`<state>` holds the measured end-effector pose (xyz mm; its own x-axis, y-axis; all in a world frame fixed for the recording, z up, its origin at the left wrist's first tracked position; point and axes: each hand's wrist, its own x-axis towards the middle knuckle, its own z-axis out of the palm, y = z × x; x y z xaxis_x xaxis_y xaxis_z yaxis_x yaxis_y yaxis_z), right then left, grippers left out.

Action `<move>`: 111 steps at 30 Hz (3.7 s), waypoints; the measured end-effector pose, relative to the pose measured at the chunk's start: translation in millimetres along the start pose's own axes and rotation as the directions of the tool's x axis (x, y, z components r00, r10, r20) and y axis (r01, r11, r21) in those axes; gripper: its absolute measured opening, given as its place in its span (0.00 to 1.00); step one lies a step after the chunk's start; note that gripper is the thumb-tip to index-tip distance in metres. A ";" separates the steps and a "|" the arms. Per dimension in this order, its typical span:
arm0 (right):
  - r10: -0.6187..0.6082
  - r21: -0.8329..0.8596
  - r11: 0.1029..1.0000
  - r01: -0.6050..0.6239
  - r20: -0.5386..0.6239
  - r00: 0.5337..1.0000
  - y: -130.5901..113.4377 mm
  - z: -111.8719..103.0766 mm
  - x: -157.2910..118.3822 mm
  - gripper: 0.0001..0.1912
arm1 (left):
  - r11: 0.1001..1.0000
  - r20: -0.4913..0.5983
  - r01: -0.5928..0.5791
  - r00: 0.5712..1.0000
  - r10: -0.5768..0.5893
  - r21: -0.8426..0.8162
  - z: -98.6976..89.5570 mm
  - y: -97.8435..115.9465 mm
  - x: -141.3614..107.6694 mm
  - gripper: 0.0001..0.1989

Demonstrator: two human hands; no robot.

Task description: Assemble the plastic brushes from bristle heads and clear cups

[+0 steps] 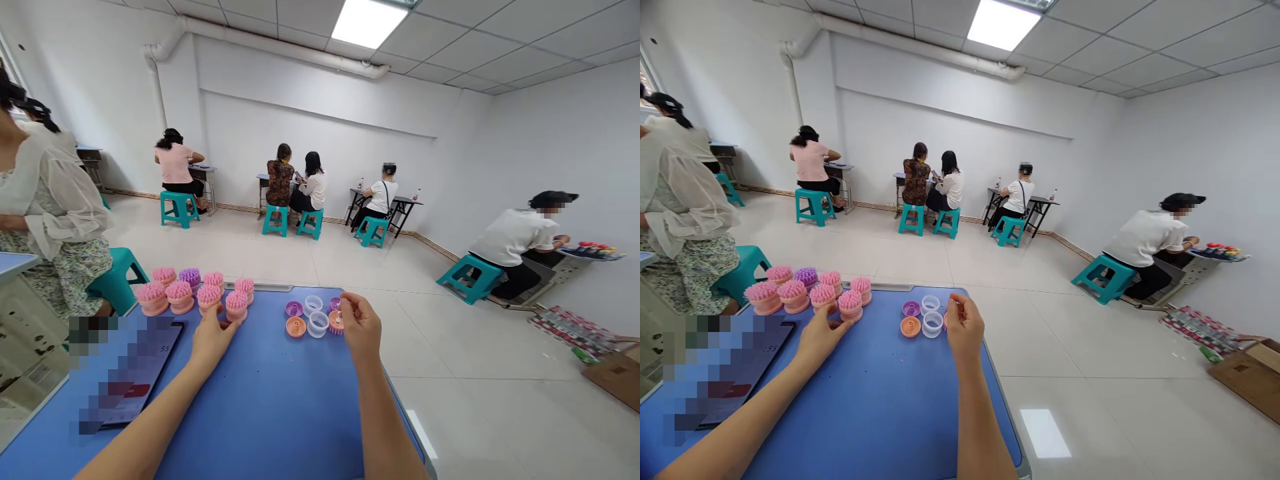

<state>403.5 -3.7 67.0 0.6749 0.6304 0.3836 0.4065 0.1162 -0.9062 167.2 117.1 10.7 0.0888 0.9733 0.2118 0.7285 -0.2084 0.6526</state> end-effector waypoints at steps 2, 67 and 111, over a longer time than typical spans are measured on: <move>0.057 -0.068 0.996 -0.058 -0.027 0.998 4.7 -5.3 6.7 0.16 | 1.000 -0.088 -0.027 0.996 0.026 -0.009 -5.0 1.2 -1.9 0.21; -0.083 0.069 0.995 0.073 0.143 0.986 8.2 1.5 8.2 0.22 | 0.939 0.211 -0.301 0.919 0.333 -0.166 55.2 119.1 -49.1 0.14; -0.191 0.108 0.977 0.181 0.819 0.541 -4.6 34.5 -38.2 0.23 | 0.536 0.743 0.564 0.640 0.196 -0.628 -8.5 33.2 -50.2 0.19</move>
<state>354.6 -1.8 50.4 -0.2167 0.9476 0.2348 0.4534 0.3107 -0.8354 181.1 60.5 27.9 0.7040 0.6540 -0.2768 0.0141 0.3768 0.9262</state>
